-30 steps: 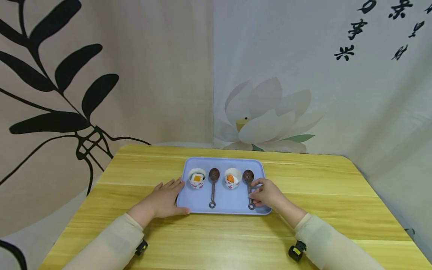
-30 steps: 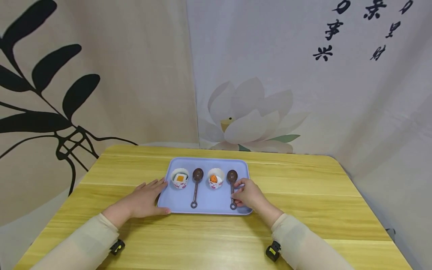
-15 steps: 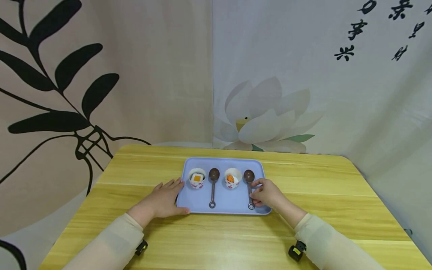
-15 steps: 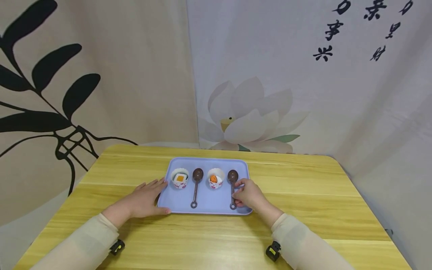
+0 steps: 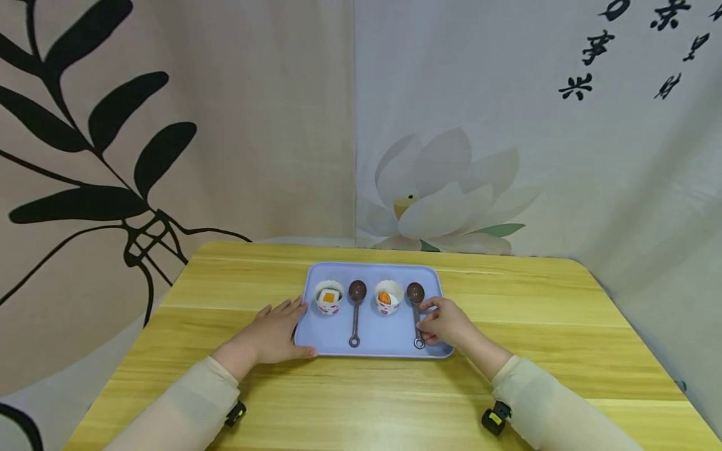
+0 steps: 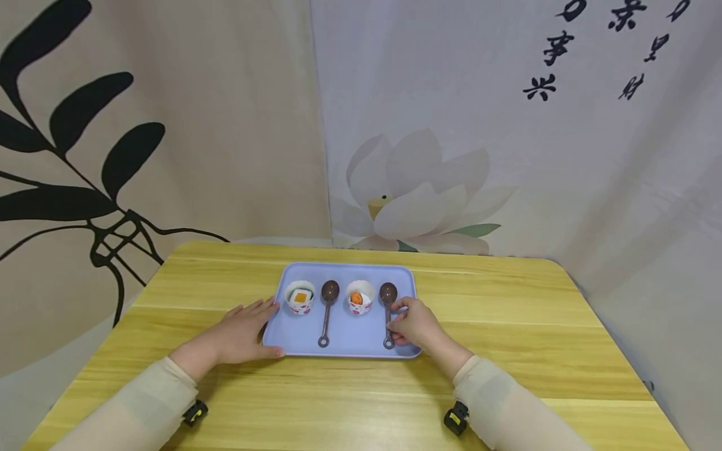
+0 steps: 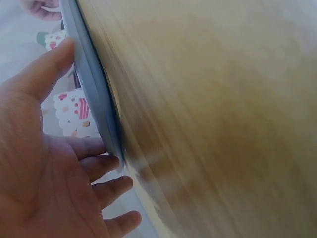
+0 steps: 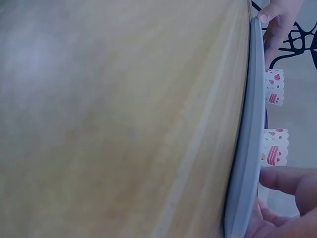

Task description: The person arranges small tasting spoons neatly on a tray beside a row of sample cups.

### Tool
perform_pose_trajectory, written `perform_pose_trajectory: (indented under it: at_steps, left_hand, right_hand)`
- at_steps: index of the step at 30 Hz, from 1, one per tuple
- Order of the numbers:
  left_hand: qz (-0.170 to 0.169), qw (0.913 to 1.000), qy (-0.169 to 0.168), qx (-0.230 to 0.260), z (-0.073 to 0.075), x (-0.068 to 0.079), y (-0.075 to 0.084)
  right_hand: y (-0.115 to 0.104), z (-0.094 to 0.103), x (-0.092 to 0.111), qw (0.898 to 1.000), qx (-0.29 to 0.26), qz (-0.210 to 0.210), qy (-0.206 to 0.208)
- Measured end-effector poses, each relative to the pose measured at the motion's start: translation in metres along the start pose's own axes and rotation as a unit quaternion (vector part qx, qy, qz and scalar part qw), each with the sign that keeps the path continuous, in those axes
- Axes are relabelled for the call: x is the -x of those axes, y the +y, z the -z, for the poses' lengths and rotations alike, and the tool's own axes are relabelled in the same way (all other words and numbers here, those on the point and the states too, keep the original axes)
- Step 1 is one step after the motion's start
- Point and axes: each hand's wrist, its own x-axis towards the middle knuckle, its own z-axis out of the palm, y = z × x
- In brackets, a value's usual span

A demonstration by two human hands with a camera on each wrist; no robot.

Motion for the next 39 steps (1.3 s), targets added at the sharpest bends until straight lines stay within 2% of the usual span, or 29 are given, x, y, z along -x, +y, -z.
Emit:
perform_pose_trajectory:
  at_steps: [20,39]
  left_hand:
    - [-0.004,1.0000,0.001,0.005,0.000,0.001,0.002]
    - [-0.009,0.9999,0.003,0.004,0.001,0.002,0.001]
  right_hand:
    - [0.003,0.004,0.001,1.000,-0.013,-0.008,0.004]
    - [-0.004,0.025,0.021,1.000,-0.001,0.019,0.003]
